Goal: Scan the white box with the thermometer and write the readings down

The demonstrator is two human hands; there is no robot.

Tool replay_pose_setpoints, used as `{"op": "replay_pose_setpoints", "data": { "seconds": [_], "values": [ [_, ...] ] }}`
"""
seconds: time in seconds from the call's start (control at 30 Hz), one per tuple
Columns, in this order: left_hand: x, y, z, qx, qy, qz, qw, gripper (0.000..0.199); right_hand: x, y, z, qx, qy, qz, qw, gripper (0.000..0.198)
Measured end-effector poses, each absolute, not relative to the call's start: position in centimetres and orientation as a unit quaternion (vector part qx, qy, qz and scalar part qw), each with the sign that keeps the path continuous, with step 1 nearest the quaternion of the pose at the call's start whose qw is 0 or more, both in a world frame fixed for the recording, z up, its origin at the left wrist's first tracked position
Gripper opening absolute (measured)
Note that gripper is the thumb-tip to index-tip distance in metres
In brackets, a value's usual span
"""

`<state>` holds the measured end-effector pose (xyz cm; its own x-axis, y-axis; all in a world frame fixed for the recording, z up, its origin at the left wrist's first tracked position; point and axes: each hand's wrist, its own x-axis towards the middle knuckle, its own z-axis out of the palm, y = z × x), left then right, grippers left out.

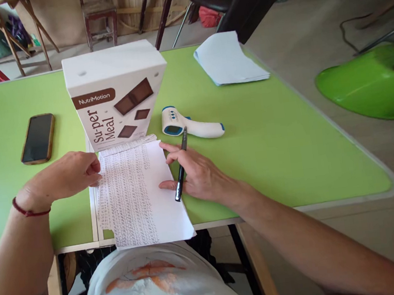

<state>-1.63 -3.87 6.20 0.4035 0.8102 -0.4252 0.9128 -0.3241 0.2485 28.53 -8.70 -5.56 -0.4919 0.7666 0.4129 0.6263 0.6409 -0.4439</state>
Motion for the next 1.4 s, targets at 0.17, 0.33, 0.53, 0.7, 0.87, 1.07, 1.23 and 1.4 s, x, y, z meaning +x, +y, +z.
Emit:
{"op": "replay_pose_setpoints", "data": {
  "seconds": [0.17, 0.33, 0.53, 0.7, 0.87, 1.07, 1.23, 1.4],
  "values": [
    [-1.4, -4.4, 6.0, 0.828, 0.492, -0.080, 0.257, 0.014, 28.5, -8.9, -5.5, -0.416, -0.850, 0.119, 0.301, 0.039],
    [-1.3, -4.5, 6.3, 0.830, 0.468, -0.075, 0.295, 0.015, 28.3, -8.7, -5.5, -0.396, -0.860, 0.100, 0.305, 0.042],
    [-2.4, -3.1, 5.6, 0.805, 0.565, -0.049, 0.176, 0.014, 28.1, -8.7, -5.7, -0.375, -0.875, 0.070, 0.297, 0.046],
    [-3.2, -0.2, 1.8, 0.748, 0.579, 0.285, 0.154, 0.075, 28.1, -8.7, -5.7, -0.371, -0.878, 0.067, 0.294, 0.043],
    [-2.2, 1.6, -1.1, 0.740, 0.454, 0.405, 0.287, 0.080, 28.1, -8.5, -6.0, -0.371, -0.878, 0.055, 0.298, 0.041],
    [-2.3, 1.3, 0.3, 0.737, 0.448, 0.444, 0.243, 0.064, 28.2, -8.4, -6.2, -0.385, -0.874, 0.075, 0.286, 0.041],
    [-1.9, -0.4, 1.7, 0.752, 0.410, 0.439, 0.272, 0.061, 28.2, -8.4, -6.0, -0.389, -0.874, 0.086, 0.278, 0.045],
    [-1.3, -1.1, 1.0, 0.763, 0.417, 0.396, 0.296, 0.065, 27.9, -8.3, -5.8, -0.380, -0.872, 0.087, 0.297, 0.049]
  ]
}}
